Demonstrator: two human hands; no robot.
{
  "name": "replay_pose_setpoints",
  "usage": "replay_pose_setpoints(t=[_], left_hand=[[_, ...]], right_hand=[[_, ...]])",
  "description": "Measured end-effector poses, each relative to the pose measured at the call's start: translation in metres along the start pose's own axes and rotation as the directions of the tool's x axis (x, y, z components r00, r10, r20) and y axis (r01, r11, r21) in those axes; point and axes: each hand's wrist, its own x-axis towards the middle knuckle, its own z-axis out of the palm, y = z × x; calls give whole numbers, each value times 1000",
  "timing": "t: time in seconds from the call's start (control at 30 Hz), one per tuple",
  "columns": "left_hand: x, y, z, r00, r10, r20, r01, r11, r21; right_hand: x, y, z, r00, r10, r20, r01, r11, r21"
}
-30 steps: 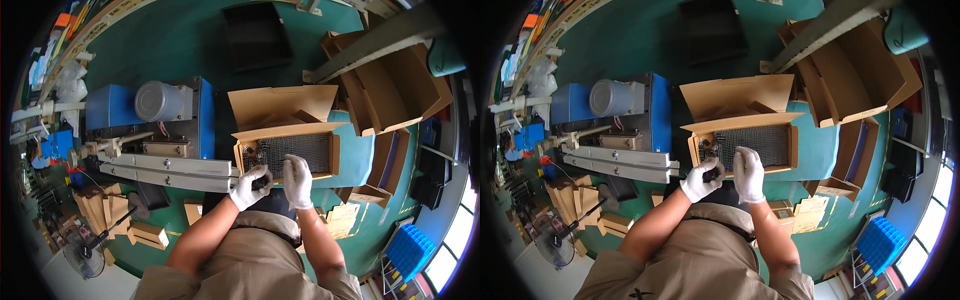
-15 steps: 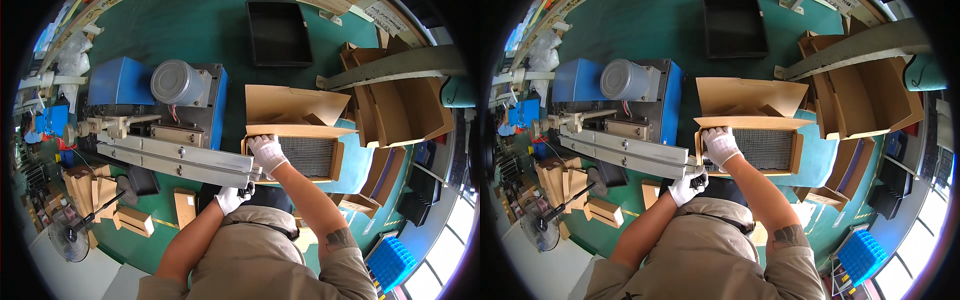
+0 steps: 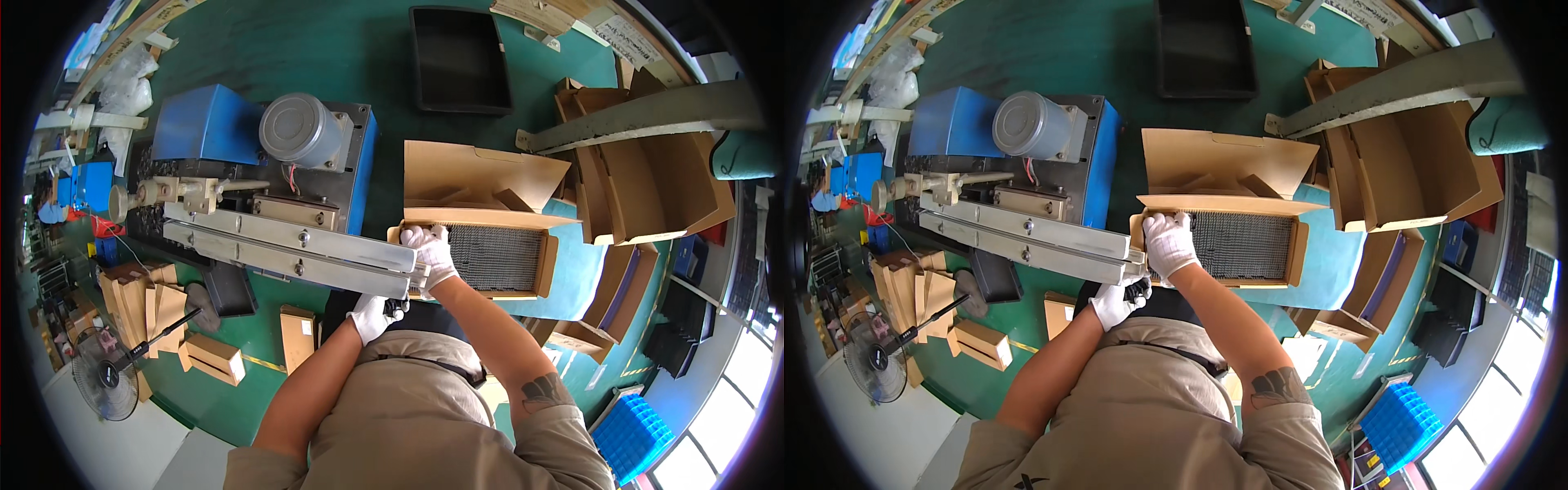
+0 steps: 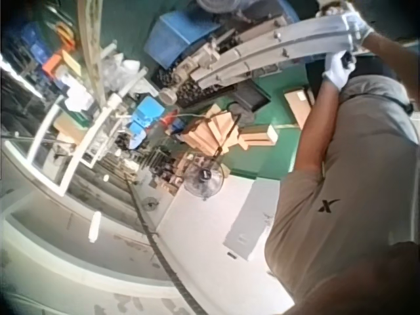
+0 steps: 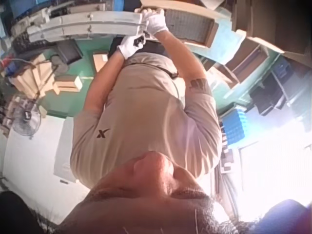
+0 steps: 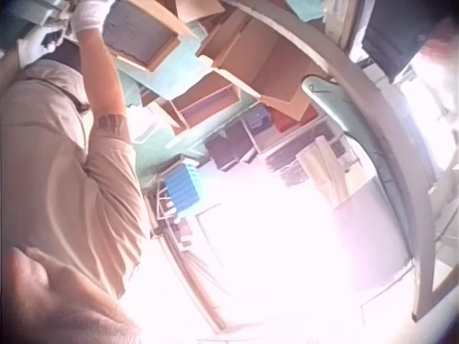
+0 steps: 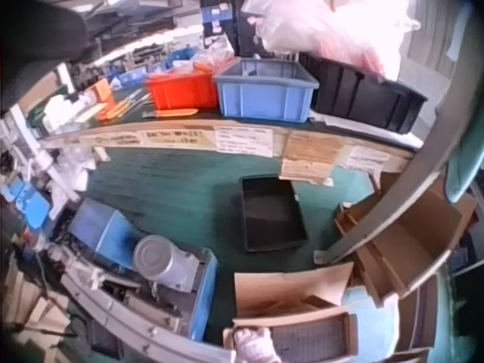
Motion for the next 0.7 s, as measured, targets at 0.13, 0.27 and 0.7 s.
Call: replay_pose_setpoints(t=[0.13, 0.27, 0.7], left_hand=[[-1, 0, 6, 999, 24, -40, -21, 997, 72], [-7, 1, 13, 997, 57, -46, -51, 990, 130], [-17, 6, 18, 998, 55, -6, -54, 987, 152]], right_hand=[[-2, -2, 15, 996, 69, 51, -73, 994, 83], [-2, -1, 9, 985, -23, 169, 20, 1000, 16], [-14, 17, 16, 943, -181, -279, 260, 924, 280]])
